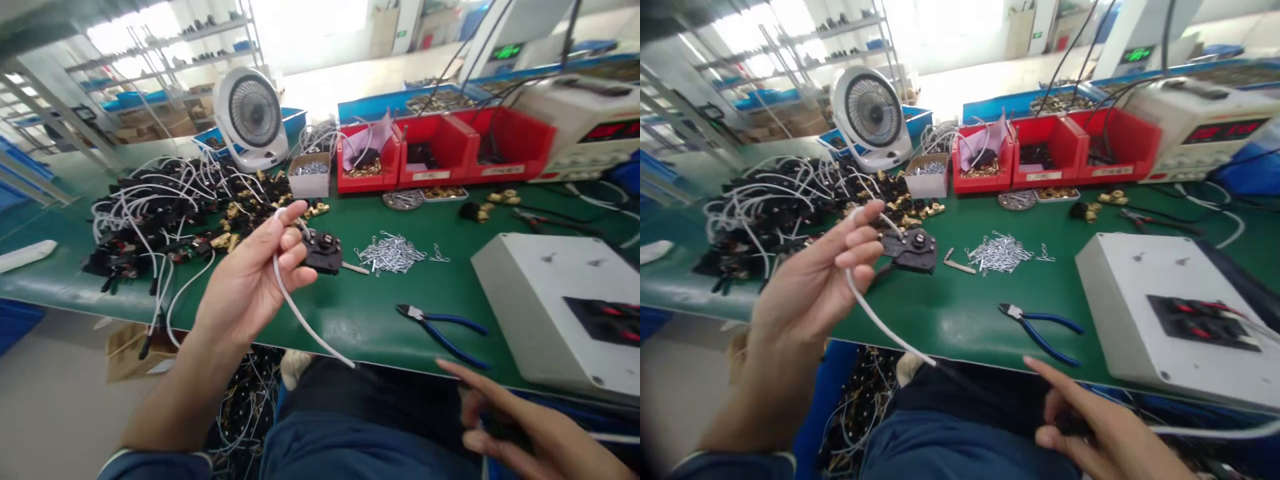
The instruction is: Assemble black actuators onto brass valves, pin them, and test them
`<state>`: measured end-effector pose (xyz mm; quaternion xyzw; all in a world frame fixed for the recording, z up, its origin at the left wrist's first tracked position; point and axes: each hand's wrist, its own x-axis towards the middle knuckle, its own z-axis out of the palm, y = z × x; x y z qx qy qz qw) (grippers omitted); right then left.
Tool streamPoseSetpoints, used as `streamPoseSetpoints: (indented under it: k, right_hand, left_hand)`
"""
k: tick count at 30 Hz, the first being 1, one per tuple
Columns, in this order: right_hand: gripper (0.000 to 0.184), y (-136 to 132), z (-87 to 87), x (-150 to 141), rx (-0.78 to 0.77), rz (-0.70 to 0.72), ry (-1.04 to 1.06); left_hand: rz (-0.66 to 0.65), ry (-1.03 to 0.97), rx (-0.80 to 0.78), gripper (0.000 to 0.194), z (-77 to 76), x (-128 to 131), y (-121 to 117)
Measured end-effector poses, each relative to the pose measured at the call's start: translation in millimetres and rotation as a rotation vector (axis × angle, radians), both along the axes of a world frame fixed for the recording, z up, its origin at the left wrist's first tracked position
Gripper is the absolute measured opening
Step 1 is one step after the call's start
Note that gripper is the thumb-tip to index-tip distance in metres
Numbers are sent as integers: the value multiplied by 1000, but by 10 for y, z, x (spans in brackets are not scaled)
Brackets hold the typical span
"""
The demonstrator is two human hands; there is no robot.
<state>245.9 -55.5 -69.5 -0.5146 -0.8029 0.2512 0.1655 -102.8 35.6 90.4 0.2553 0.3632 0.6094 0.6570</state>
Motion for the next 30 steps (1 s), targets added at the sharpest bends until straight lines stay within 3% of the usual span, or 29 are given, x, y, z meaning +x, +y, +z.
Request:
streamPoseSetpoints:
  k: [2, 4, 6, 9, 12, 14, 19, 23, 26, 28, 30]
  right_hand:
    - [81, 40, 189, -117, -100, -30, 80]
    - [88, 84, 344, -242, -179, -29, 85]
    - [78, 121, 429, -348, -212, 38, 51]
    - [57, 145, 408, -457, -114, 163, -59]
    - [33, 133, 292, -525, -4, 199, -184]
    - [29, 111, 226, -554, 27, 189, -240]
    - [57, 69, 182, -575, 53, 174, -304]
    - [22, 71, 193, -561, -43, 178, -260]
    - [22, 48, 220, -526, -81, 156, -220]
    - [19, 10, 253, -481, -75, 144, -201]
    - [15, -30, 291, -426, -67, 156, -175]
  left_hand:
    - [-70, -132, -80, 42, -230, 203, -35]
    - [-112, -240, -152, 40, -438, 395, -74]
    - [-117, -301, -189, 39, -612, 568, -122]
    - [-90, -317, -173, 35, -788, 760, -208]
    - [-81, -300, -148, 23, -858, 852, -288]
    - [-84, -290, -143, 17, -862, 876, -325]
    - [-95, -375, -188, 32, -836, 994, -385]
    - [-199, -481, -201, 31, -861, 1135, -436]
    - [-245, -348, -151, 13, -913, 1054, -460]
    - [-265, -78, -95, 12, -975, 876, -481]
    - [-260, 316, -31, 20, -1066, 646, -520]
